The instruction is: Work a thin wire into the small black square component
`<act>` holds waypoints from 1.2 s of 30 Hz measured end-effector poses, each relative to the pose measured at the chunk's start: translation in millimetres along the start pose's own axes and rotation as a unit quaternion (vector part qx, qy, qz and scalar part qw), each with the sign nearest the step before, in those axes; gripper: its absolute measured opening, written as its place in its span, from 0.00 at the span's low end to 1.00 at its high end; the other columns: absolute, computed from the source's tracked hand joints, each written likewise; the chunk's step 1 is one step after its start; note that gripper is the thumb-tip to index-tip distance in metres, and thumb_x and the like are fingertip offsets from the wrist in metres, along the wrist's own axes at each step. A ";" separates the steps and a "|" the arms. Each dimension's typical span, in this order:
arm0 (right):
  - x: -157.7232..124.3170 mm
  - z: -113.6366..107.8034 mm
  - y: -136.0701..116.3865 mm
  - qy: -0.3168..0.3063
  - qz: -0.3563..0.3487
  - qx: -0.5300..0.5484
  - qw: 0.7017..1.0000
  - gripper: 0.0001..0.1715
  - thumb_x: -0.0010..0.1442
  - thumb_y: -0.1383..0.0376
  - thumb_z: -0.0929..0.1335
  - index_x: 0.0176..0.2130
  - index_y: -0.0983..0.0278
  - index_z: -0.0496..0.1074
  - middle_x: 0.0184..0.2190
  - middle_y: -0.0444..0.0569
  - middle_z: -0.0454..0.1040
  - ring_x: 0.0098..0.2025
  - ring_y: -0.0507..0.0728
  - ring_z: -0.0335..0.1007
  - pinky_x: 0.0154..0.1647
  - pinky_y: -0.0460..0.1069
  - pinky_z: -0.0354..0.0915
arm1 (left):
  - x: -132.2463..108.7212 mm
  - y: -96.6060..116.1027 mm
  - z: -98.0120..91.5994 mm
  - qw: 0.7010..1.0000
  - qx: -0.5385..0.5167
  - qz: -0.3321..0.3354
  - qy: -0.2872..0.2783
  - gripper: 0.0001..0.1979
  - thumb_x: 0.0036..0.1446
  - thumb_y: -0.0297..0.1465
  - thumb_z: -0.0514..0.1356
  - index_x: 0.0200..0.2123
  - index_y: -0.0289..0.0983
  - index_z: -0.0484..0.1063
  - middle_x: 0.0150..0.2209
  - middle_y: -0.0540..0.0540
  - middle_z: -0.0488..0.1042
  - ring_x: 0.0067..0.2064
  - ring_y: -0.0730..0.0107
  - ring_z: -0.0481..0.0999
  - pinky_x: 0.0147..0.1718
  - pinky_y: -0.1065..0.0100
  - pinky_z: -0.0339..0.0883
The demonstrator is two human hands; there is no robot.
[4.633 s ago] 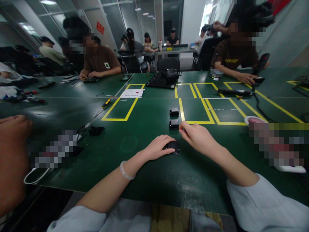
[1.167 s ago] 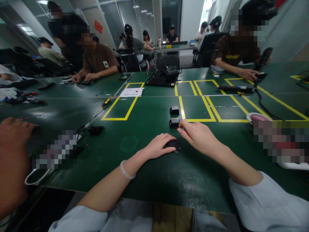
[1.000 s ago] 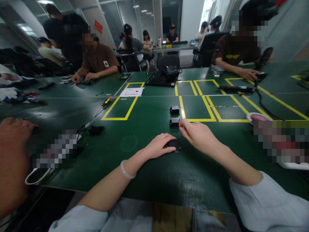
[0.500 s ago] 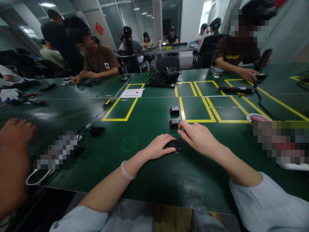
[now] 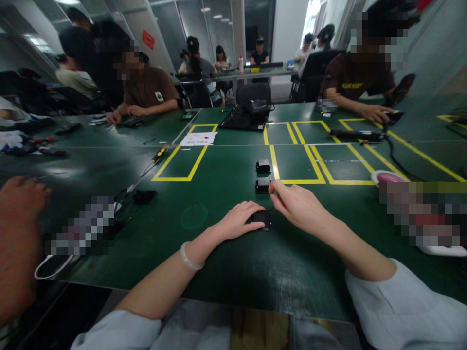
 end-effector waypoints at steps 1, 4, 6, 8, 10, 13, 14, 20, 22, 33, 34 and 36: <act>0.2 -0.1 -0.5 -0.001 -0.002 0.003 1.000 0.11 0.69 0.62 0.57 0.44 0.63 0.64 0.30 0.47 0.75 0.29 0.55 0.70 0.31 0.48 0.54 | 0.0 0.1 0.1 1.000 0.000 0.001 -0.001 0.23 0.65 0.48 0.52 0.56 0.42 0.66 0.53 0.42 0.70 0.52 0.59 0.68 0.53 0.59 0.61; 1.4 1.3 -0.2 -0.007 0.002 -0.004 1.000 0.13 0.69 0.59 0.56 0.43 0.63 0.65 0.30 0.48 0.76 0.30 0.56 0.71 0.31 0.48 0.54 | -0.2 -0.4 0.4 1.000 0.000 0.001 -0.001 0.22 0.66 0.47 0.52 0.56 0.41 0.66 0.52 0.43 0.70 0.52 0.59 0.68 0.53 0.59 0.61; 1.9 2.8 1.5 -0.013 0.013 -0.018 1.000 0.12 0.69 0.61 0.56 0.43 0.63 0.65 0.29 0.48 0.76 0.29 0.57 0.70 0.30 0.48 0.53 | -0.4 -1.1 0.3 1.000 0.001 -0.002 0.001 0.22 0.66 0.48 0.52 0.56 0.41 0.66 0.52 0.43 0.70 0.51 0.59 0.68 0.52 0.59 0.61; 1.7 3.4 2.9 -0.016 0.019 -0.020 0.999 0.11 0.68 0.64 0.56 0.44 0.64 0.65 0.29 0.48 0.75 0.28 0.56 0.69 0.29 0.47 0.52 | -0.6 -1.4 -0.1 1.000 0.000 -0.003 0.003 0.22 0.65 0.48 0.52 0.55 0.41 0.67 0.52 0.43 0.70 0.51 0.59 0.68 0.52 0.59 0.61; 0.8 2.7 3.6 -0.013 0.020 -0.009 1.000 0.11 0.67 0.65 0.57 0.44 0.63 0.64 0.29 0.47 0.75 0.27 0.55 0.69 0.28 0.47 0.52 | -0.8 -1.0 -0.4 1.000 -0.001 -0.003 0.003 0.22 0.65 0.48 0.52 0.55 0.41 0.67 0.51 0.43 0.70 0.51 0.59 0.68 0.52 0.59 0.61; -0.5 0.4 3.5 -0.006 0.018 0.010 1.000 0.10 0.67 0.65 0.57 0.44 0.63 0.63 0.29 0.46 0.75 0.27 0.54 0.68 0.28 0.47 0.52 | -0.9 0.0 -0.8 1.000 -0.001 -0.002 0.001 0.22 0.65 0.48 0.52 0.55 0.41 0.66 0.51 0.43 0.70 0.51 0.59 0.68 0.52 0.59 0.61; -0.6 -0.1 2.9 -0.005 0.017 0.013 1.000 0.10 0.67 0.64 0.57 0.44 0.63 0.63 0.29 0.46 0.75 0.27 0.54 0.68 0.28 0.47 0.52 | -0.9 0.2 -0.8 1.000 -0.001 -0.002 0.001 0.22 0.65 0.48 0.52 0.55 0.41 0.66 0.52 0.43 0.70 0.51 0.59 0.68 0.52 0.59 0.61; 1.0 1.7 2.1 -0.015 0.024 -0.015 0.999 0.13 0.69 0.60 0.56 0.43 0.63 0.64 0.29 0.48 0.75 0.28 0.56 0.70 0.28 0.47 0.51 | -0.7 0.2 -0.8 1.000 0.000 -0.001 0.001 0.23 0.65 0.48 0.51 0.56 0.42 0.66 0.52 0.43 0.70 0.51 0.59 0.68 0.52 0.59 0.61; 1.0 3.3 3.9 -0.017 0.029 -0.026 0.999 0.12 0.68 0.62 0.56 0.43 0.63 0.64 0.27 0.47 0.74 0.27 0.56 0.69 0.27 0.47 0.50 | -0.7 0.1 -0.9 1.000 -0.002 -0.001 0.000 0.23 0.65 0.48 0.52 0.55 0.42 0.66 0.52 0.43 0.70 0.51 0.59 0.68 0.52 0.59 0.62; 0.4 2.4 0.9 -0.005 0.012 -0.015 1.000 0.12 0.69 0.60 0.56 0.44 0.63 0.64 0.30 0.48 0.76 0.30 0.56 0.71 0.30 0.48 0.53 | -0.7 -1.0 0.1 1.000 0.001 -0.002 0.003 0.23 0.65 0.49 0.52 0.55 0.42 0.67 0.52 0.42 0.70 0.51 0.58 0.68 0.52 0.58 0.61; 0.8 2.6 0.9 -0.005 0.012 -0.019 1.000 0.13 0.69 0.60 0.56 0.43 0.63 0.64 0.30 0.48 0.76 0.30 0.57 0.71 0.29 0.48 0.52 | -0.7 -1.1 0.4 1.000 0.000 -0.001 0.002 0.23 0.65 0.49 0.51 0.55 0.42 0.67 0.52 0.43 0.70 0.51 0.58 0.69 0.52 0.58 0.61; 1.2 3.2 1.9 -0.003 0.017 -0.030 0.999 0.12 0.69 0.60 0.56 0.43 0.63 0.64 0.29 0.48 0.76 0.29 0.57 0.71 0.29 0.48 0.51 | -0.6 -0.9 0.5 1.000 -0.001 0.000 0.002 0.23 0.65 0.49 0.51 0.55 0.42 0.67 0.51 0.43 0.70 0.51 0.59 0.69 0.52 0.59 0.62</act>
Point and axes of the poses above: each hand's wrist, its own x-axis towards the middle knuckle, its own z-axis out of the palm, y = z × x, the point moved 6 cm from there along x, towards the middle knuckle
